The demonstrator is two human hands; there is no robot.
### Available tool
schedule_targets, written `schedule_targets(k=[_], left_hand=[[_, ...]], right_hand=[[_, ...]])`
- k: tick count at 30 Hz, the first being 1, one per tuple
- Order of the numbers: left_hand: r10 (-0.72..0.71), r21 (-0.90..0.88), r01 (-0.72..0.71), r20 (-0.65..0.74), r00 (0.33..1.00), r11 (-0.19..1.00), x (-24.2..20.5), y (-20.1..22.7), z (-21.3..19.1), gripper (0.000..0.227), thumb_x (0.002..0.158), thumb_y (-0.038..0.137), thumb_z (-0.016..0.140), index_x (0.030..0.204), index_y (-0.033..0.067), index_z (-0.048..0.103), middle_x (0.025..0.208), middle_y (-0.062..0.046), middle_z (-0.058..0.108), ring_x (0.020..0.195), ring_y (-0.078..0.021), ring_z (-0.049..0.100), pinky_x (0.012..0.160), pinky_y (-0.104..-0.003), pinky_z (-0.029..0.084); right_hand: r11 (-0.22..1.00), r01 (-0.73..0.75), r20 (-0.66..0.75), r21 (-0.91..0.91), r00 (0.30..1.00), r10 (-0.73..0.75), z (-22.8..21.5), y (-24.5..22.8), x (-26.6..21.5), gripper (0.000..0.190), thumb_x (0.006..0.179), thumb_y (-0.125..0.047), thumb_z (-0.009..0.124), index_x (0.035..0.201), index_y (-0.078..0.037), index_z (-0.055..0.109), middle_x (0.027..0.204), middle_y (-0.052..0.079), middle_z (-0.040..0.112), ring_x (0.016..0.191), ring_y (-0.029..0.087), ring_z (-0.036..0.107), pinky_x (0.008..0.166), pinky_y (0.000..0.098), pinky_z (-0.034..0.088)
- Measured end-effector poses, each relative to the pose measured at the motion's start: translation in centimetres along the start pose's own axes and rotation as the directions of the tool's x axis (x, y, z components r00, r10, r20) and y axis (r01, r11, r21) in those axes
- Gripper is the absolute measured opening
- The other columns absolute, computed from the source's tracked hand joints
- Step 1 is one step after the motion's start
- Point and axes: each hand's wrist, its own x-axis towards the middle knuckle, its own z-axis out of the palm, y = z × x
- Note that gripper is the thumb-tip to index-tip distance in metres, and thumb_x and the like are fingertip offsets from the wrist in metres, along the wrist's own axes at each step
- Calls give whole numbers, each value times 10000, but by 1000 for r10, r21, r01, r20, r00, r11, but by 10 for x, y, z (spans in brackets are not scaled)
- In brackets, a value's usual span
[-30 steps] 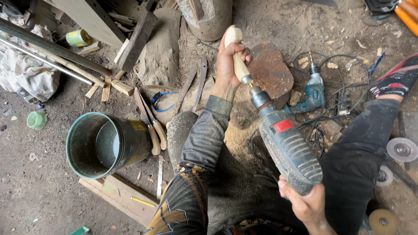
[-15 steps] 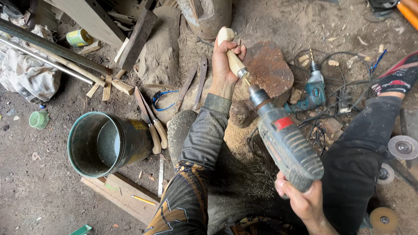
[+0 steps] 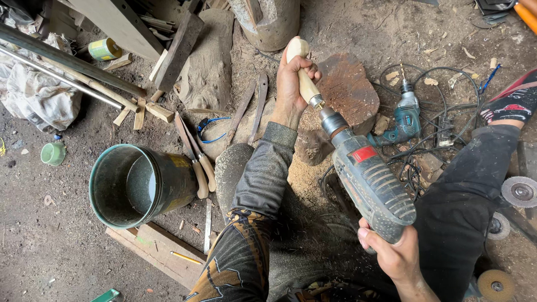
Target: The person uses a corded power drill to bore a hole into a small wooden handle held in the left hand. The handle is positioned over a wooden stump, and the drill is operated with the right hand.
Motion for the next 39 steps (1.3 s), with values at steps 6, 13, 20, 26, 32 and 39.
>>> schedule_targets(k=[6, 13, 20, 26, 32, 39], left_hand=[[-7, 23, 5, 71, 997, 1000, -2, 2, 1, 757, 810, -102, 505, 1532, 79, 368, 864, -108, 499, 585, -160, 512, 518, -348, 537], [14, -33, -12, 82, 997, 999, -4, 8, 3, 734, 804, -102, 513, 1500, 103, 409, 842, -81, 496, 578, -144, 498, 512, -329, 538], [95, 87, -98, 36, 995, 991, 13, 23, -20, 674, 831, -80, 564, 1471, 91, 436, 806, -67, 538, 546, -148, 536, 477, -309, 565], [365, 579, -273, -47, 930, 768, 58, -3, -76, 459, 995, 185, 690, 1327, -48, 476, 961, -118, 623, 711, -187, 644, 605, -361, 585], [222, 999, -53, 54, 974, -13, 13, -75, -130, 563, 986, 345, 636, 1372, 9, 400, 1237, -214, 604, 1049, -325, 659, 894, -516, 591], [406, 910, -413, 394, 825, -46, 9, -86, -168, 304, 1127, 151, 669, 1394, 121, 527, 1300, -200, 549, 1133, -272, 613, 1028, -428, 547]], right_hand=[[1000, 2, 9, 24, 1000, -2, -1, 1, -3, 147, 805, 32, 648, 942, 76, 678, 776, 111, 673, 615, 149, 614, 533, 317, 495], [947, -11, 9, 320, 1000, 9, 7, 2, -6, 330, 788, 72, 603, 1117, 96, 605, 790, 128, 620, 582, 153, 557, 514, 340, 478], [963, 8, 22, 268, 1000, -15, -15, 2, -14, 316, 799, 78, 579, 1110, 134, 589, 770, 177, 617, 579, 181, 556, 501, 350, 458], [950, 87, -103, 299, 993, -58, -47, 13, -9, 348, 799, 94, 568, 1146, 112, 571, 847, 197, 603, 632, 204, 553, 561, 378, 463], [912, 154, -198, 380, 977, -82, -62, 21, -5, 306, 850, 75, 568, 1155, 103, 573, 889, 198, 596, 674, 233, 563, 631, 406, 464], [912, 127, -168, 390, 984, -66, -62, 21, 0, 282, 817, 80, 580, 1098, 85, 573, 894, 196, 602, 665, 228, 574, 609, 398, 472]])
